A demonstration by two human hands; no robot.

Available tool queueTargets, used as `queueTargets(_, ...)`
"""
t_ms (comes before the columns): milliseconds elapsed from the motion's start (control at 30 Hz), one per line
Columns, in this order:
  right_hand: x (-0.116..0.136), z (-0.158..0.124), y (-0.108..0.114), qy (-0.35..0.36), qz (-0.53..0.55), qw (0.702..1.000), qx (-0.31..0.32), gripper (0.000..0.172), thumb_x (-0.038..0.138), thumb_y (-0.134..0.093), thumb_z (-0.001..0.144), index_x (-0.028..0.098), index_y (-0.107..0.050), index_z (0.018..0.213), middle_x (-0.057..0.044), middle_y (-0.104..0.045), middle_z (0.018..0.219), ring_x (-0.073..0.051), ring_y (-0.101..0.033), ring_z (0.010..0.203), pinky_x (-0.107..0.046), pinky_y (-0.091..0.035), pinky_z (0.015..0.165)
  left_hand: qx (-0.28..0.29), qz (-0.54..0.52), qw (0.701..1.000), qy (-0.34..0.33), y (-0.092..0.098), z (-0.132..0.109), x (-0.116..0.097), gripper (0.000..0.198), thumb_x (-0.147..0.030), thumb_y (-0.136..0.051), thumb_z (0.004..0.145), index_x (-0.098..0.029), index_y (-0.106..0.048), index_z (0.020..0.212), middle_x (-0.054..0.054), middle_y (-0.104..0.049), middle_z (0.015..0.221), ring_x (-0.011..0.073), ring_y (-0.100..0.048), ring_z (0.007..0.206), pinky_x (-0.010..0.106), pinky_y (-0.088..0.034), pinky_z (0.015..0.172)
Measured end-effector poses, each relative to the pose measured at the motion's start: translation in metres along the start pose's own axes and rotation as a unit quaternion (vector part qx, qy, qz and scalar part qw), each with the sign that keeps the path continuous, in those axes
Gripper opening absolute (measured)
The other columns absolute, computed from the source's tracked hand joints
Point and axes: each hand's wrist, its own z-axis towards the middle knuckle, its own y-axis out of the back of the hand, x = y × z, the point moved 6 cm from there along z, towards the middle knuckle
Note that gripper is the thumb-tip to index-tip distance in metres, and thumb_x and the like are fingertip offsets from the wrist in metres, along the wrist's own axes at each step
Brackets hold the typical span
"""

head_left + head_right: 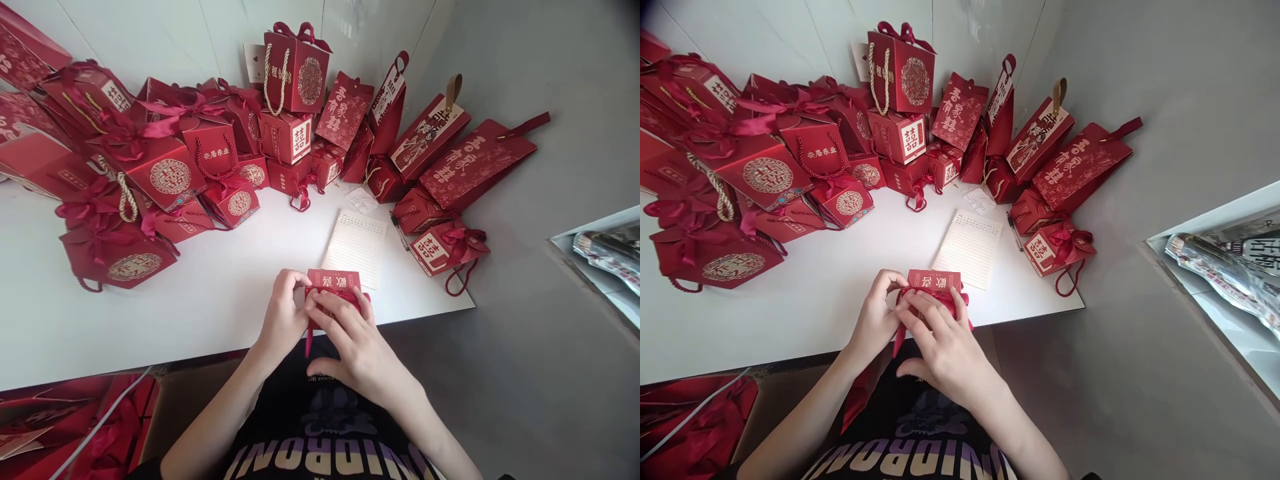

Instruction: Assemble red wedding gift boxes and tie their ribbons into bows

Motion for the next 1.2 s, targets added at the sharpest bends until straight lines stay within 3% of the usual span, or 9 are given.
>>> queueTargets(133, -0.004, -0.008, -0.009, -0.005, -0.023, 0.997, -0.073, 0.030, 0.007, -0.045, 0.091, 0.017, -0.059, 0.117, -0.009, -0.068, 0.104, -0.018, -0.063, 0.100, -0.048, -0.034, 0.107, 0.029, 0.074, 0.992, -0.096, -0.004, 0.003, -0.013, 0.019, -0.010, -0.044, 0.086, -0.022, -0.058, 0.088, 0.004, -0.056, 0.097, 0.0195, -0.052, 0.099, 0.036, -0.046, 0.089)
queueTargets(233, -0.006, -0.019, -0.007, 0.020, -0.001, 0.991, -0.129, 0.028, 0.004, -0.046, 0.090, 0.020, -0.064, 0.104, -0.004, -0.070, 0.089, -0.016, -0.065, 0.093, -0.045, -0.039, 0.103, 0.059, 0.130, 0.983, -0.118, -0.008, 0.005, -0.017, 0.032, -0.003, -0.040, 0.084, -0.024, -0.065, 0.087, 0.004, -0.056, 0.112, 0.0214, -0.049, 0.110, 0.039, -0.042, 0.096)
queueTargets(333, -0.005, -0.027, -0.005, 0.038, 0.007, 0.987, -0.155, 0.025, 0.007, -0.048, 0.090, 0.020, -0.065, 0.102, -0.003, -0.071, 0.087, -0.017, -0.065, 0.092, -0.044, -0.043, 0.099, 0.081, 0.161, 0.974, -0.137, -0.011, 0.007, -0.024, 0.038, 0.000, -0.038, 0.080, -0.024, -0.066, 0.087, 0.003, -0.054, 0.124, 0.0230, -0.046, 0.120, 0.044, -0.035, 0.102)
queueTargets(433, -0.001, -0.032, -0.004, 0.042, -0.006, 0.982, -0.182, 0.025, 0.009, -0.050, 0.089, 0.021, -0.067, 0.103, -0.004, -0.071, 0.091, -0.018, -0.064, 0.090, -0.043, -0.046, 0.093, 0.125, 0.152, 0.971, -0.132, -0.014, 0.009, -0.030, 0.032, -0.004, -0.039, 0.083, -0.023, -0.065, 0.087, 0.003, -0.056, 0.125, 0.0222, -0.050, 0.118, 0.044, -0.032, 0.102)
queueTargets(533, 0.000, -0.033, -0.007, 0.023, -0.017, 0.979, -0.202, 0.028, 0.009, -0.051, 0.089, 0.025, -0.067, 0.106, -0.002, -0.070, 0.086, -0.017, -0.063, 0.085, -0.040, -0.047, 0.088, 0.159, 0.145, 0.970, -0.111, -0.018, 0.010, -0.034, 0.014, -0.017, -0.049, 0.086, -0.022, -0.062, 0.087, 0.004, -0.060, 0.117, 0.0219, -0.054, 0.112, 0.044, -0.033, 0.099)
queueTargets(733, 0.000, -0.033, -0.013, 0.018, 0.008, 0.977, -0.213, 0.028, 0.004, -0.059, 0.084, 0.020, -0.069, 0.104, 0.000, -0.066, 0.072, -0.015, -0.062, 0.077, -0.042, -0.044, 0.089, 0.154, 0.157, 0.971, -0.098, -0.025, 0.011, -0.032, 0.007, -0.016, -0.056, 0.082, -0.022, -0.060, 0.082, 0.005, -0.058, 0.116, 0.0227, -0.053, 0.110, 0.043, -0.036, 0.095)
queueTargets(1200, 0.007, -0.030, -0.012, 0.039, 0.041, 0.971, -0.234, 0.023, 0.007, -0.061, 0.084, 0.021, -0.067, 0.102, 0.003, -0.067, 0.068, -0.012, -0.063, 0.069, -0.039, -0.048, 0.087, 0.115, 0.134, 0.981, -0.078, -0.026, 0.012, -0.029, 0.012, -0.010, -0.060, 0.075, -0.021, -0.059, 0.074, 0.002, -0.059, 0.110, 0.0211, -0.054, 0.107, 0.040, -0.036, 0.095)
